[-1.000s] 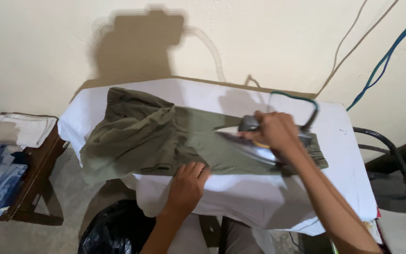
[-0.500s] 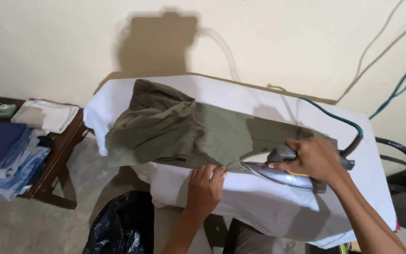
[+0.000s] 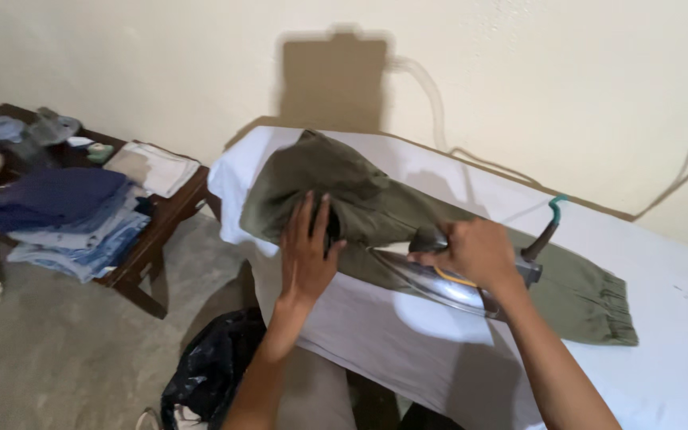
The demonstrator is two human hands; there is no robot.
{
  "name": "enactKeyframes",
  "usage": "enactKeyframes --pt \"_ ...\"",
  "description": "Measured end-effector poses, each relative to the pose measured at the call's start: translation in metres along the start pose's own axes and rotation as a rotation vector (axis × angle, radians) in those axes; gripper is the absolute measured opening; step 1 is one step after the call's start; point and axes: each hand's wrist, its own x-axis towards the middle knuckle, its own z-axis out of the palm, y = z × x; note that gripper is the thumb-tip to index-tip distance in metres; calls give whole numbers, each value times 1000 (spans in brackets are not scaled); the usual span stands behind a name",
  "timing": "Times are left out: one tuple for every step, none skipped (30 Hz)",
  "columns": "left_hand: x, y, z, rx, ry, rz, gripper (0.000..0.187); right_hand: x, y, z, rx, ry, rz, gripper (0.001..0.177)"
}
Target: The person irons a pair of dark blue trousers on an ironing board, smoothing the fabric and folding them. They then pick up a pair of olive green trousers, unfold them, and begin ironing them.
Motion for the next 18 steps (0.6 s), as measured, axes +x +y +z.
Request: enactKeyframes --pt "10 -7 2 49 -23 57 68 1 -6 1 12 3 -44 72" --pt "20 -14 3 99 -47 114 65 0 -8 2 4 -11 -52 73" --pt "33 -23 4 66 -87 166 63 -2 -10 4 -2 -23 -55 74" --pt "46 -31 5 33 -128 218 62 -3 -12 6 -8 -35 -57 76" --pt "60 -40 6 0 -171 276 61 -5 -11 9 -12 -61 -46 78" --pt "73 -48 9 -15 -242 290 58 -7 -5 10 -17 -88 -34 82" --pt "87 -53 14 -34 -310 303 55 -9 4 11 -26 -115 -23 86" --pt "98 -58 19 -53 -378 316 52 -12 13 12 -68 -139 20 89" --pt "108 -60 25 -71 -429 309 52 -17 26 12 -112 -162 64 92" --pt "117 -60 30 -88 -479 301 52 -23 39 11 -60 -157 130 89" --pt "120 -60 32 -111 -532 289 52 -29 51 10 -11 -158 196 87" --pt "120 -63 30 -165 -526 276 52 -32 61 8 -99 -193 246 84" --pt "120 -64 26 -223 -517 256 53 -36 71 4 -192 -230 292 82" --pt "119 -66 21 -280 -509 236 53 -43 77 1 -175 -201 320 80" --pt "116 -70 13 -272 -443 172 52 -49 81 -2 -155 -167 344 78" --pt "109 -76 4 -263 -378 108 51 -51 82 -4 -136 -133 367 76" --pt "95 -83 -5 -255 -316 36 50 -51 83 -4 -142 -146 364 75" --pt "81 -96 -15 -204 -148 50 51 -51 83 -4 -147 -158 361 75"
